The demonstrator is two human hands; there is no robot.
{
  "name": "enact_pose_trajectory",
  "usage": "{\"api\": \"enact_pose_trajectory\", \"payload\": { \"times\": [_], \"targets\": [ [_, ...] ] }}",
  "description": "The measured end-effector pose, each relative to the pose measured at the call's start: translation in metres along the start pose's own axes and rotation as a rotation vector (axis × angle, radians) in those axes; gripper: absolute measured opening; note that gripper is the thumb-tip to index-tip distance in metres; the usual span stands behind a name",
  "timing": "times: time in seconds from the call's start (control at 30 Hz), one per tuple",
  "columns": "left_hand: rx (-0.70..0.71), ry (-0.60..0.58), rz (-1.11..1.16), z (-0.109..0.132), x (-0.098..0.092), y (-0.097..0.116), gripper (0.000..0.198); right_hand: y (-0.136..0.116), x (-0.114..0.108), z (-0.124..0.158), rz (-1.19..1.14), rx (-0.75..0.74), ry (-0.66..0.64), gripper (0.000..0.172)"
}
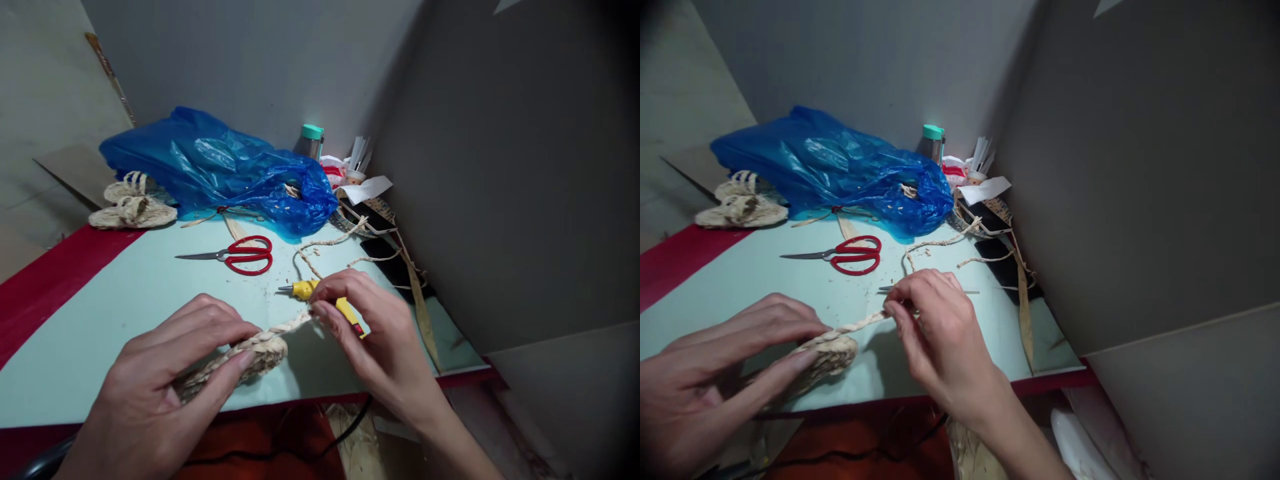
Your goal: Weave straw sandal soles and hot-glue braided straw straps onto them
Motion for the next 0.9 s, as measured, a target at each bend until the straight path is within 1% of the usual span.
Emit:
{"api": "enact_pose_trajectory", "payload": {
  "times": [0.17,0.23,0.33,0.43,0.5,0.6,0.73,0.83,0.9],
  "targets": [
    [-0.061,0.044,0.034,0.001,0.0,-0.009,0.014,-0.017,-0.003,0.005,0.297,-0.029,0.164,0.017],
    [-0.068,0.076,0.065,0.001,-0.001,-0.01,0.014,-0.022,-0.006,0.009,0.346,-0.039,0.249,0.019],
    [-0.07,0.101,0.13,-0.002,-0.001,-0.007,0.012,-0.019,-0.014,0.012,0.284,-0.006,0.358,0.019],
    [-0.056,0.097,0.141,-0.007,0.0,-0.003,0.01,-0.005,-0.021,0.015,0.165,0.071,0.429,0.016],
    [-0.049,0.106,0.111,-0.01,-0.002,-0.001,0.01,0.003,-0.022,0.015,0.115,0.094,0.436,0.015],
    [-0.019,0.118,0.052,-0.013,-0.005,0.002,0.009,0.01,-0.021,0.014,0.114,0.096,0.41,0.014],
    [0.038,0.124,0.018,-0.018,0.0,0.012,0.009,0.027,-0.023,0.018,0.095,0.16,0.444,0.013],
    [0.055,0.119,-0.001,-0.022,0.005,0.017,0.01,0.042,-0.027,0.022,0.007,0.225,0.487,0.012],
    [0.059,0.112,-0.011,-0.023,0.006,0.017,0.009,0.049,-0.027,0.022,-0.07,0.246,0.449,0.013]
  ]
}}
Point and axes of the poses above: each hand's wrist, its own z-axis away from the middle knuckle, its own x-axis out of the palm, y = z × x, the point moved 10 cm from there along -z, towards the middle knuckle, and after that the axes turned 13 degrees about -y, right-handed, at the moved point
